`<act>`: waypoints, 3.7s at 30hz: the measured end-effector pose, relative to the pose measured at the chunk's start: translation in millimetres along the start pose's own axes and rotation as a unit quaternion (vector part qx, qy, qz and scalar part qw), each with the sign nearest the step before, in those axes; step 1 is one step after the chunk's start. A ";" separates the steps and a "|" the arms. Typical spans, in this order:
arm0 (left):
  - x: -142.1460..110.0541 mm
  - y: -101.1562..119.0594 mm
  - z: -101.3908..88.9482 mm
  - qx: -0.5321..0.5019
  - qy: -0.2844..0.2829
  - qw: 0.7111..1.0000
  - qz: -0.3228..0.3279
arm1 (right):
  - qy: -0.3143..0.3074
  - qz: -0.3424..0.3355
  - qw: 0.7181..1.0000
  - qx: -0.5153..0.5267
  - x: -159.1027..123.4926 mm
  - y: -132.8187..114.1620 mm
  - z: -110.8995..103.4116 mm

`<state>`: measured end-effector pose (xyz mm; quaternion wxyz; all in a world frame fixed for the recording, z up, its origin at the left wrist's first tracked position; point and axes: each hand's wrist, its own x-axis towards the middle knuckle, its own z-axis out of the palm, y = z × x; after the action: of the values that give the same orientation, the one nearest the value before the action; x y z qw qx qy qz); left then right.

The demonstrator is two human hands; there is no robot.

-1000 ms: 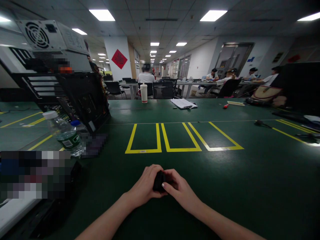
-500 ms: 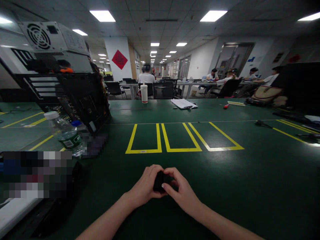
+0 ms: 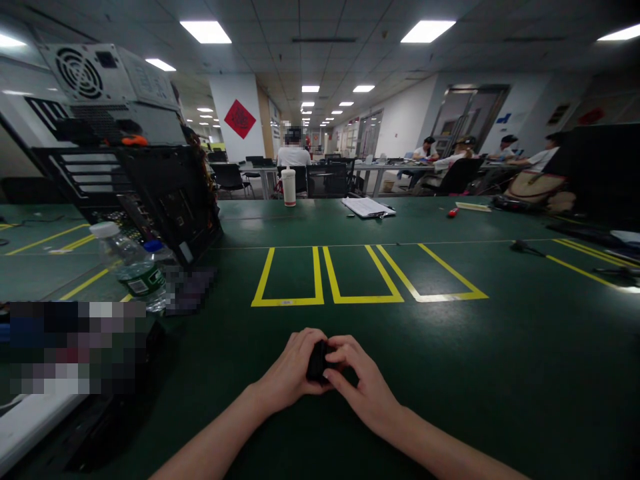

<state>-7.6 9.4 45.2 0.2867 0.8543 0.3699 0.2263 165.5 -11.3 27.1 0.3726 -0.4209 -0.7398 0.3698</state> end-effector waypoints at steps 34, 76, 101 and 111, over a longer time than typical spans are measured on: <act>0.5 -7.4 5.2 0.009 -0.003 1.000 -0.010 | -0.017 0.028 0.999 0.017 0.2 1.9 -1.2; 0.2 -18.4 13.5 -0.014 0.038 0.998 -0.041 | -0.069 0.158 0.964 0.205 18.9 9.2 -2.7; -3.0 -10.5 8.7 0.030 0.008 0.999 0.023 | -0.056 0.189 0.960 0.196 11.1 4.4 -4.3; -4.1 0.1 -3.0 0.056 -0.011 0.998 0.038 | -0.051 0.121 0.980 0.147 4.8 -6.8 -1.2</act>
<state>-11.9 7.2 46.8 0.2338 0.8850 0.3458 0.2061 162.4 -9.2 34.6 0.3450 -0.4286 -0.6389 0.5377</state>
